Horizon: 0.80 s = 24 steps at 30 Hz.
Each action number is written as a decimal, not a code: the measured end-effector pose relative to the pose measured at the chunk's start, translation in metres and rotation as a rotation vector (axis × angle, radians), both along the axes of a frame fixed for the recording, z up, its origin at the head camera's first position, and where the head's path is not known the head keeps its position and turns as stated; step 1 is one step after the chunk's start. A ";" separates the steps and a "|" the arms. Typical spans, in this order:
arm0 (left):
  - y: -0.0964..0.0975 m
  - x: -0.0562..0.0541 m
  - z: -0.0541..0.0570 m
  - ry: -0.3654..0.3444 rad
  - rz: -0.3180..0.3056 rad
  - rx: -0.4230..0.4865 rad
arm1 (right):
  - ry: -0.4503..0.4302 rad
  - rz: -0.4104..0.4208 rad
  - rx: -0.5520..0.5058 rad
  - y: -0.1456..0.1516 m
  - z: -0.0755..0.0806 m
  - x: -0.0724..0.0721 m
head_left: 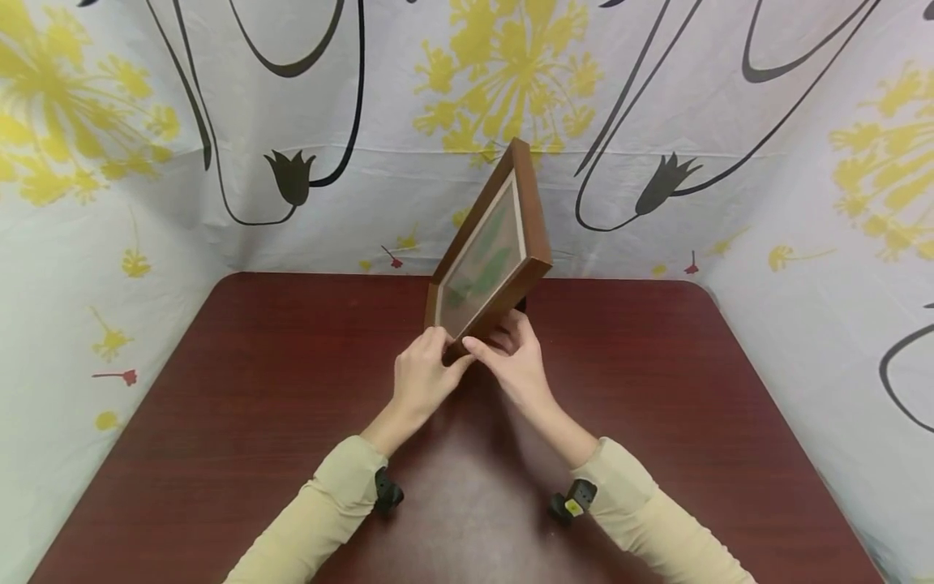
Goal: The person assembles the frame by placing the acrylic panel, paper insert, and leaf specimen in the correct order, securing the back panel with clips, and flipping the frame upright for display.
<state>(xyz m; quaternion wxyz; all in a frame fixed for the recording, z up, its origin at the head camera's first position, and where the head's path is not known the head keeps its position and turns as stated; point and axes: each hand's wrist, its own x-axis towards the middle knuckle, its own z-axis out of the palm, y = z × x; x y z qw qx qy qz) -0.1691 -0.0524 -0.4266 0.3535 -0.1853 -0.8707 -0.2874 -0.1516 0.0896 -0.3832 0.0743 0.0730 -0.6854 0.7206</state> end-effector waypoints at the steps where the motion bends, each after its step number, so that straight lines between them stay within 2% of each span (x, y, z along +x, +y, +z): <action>1: 0.003 0.000 0.001 -0.004 0.014 -0.002 | 0.003 -0.032 -0.020 -0.003 -0.001 0.000; 6: 0.016 0.003 0.007 -0.019 0.063 0.010 | 0.058 -0.182 -0.097 -0.010 -0.006 -0.004; 9: 0.022 0.004 0.010 -0.022 0.062 0.012 | 0.091 -0.235 -0.106 -0.008 -0.007 -0.006; 12: 0.027 0.003 0.011 -0.031 0.018 0.009 | 0.109 -0.281 -0.108 -0.002 -0.008 -0.008; 15: 0.028 0.002 0.010 -0.066 -0.065 0.021 | 0.106 -0.316 -0.115 0.005 -0.008 -0.010; 19: 0.019 -0.003 0.010 -0.132 -0.114 0.065 | 0.075 -0.344 -0.117 0.018 -0.009 -0.014; 24: -0.006 -0.017 0.010 -0.214 -0.047 0.145 | 0.020 -0.374 -0.081 0.037 -0.006 -0.019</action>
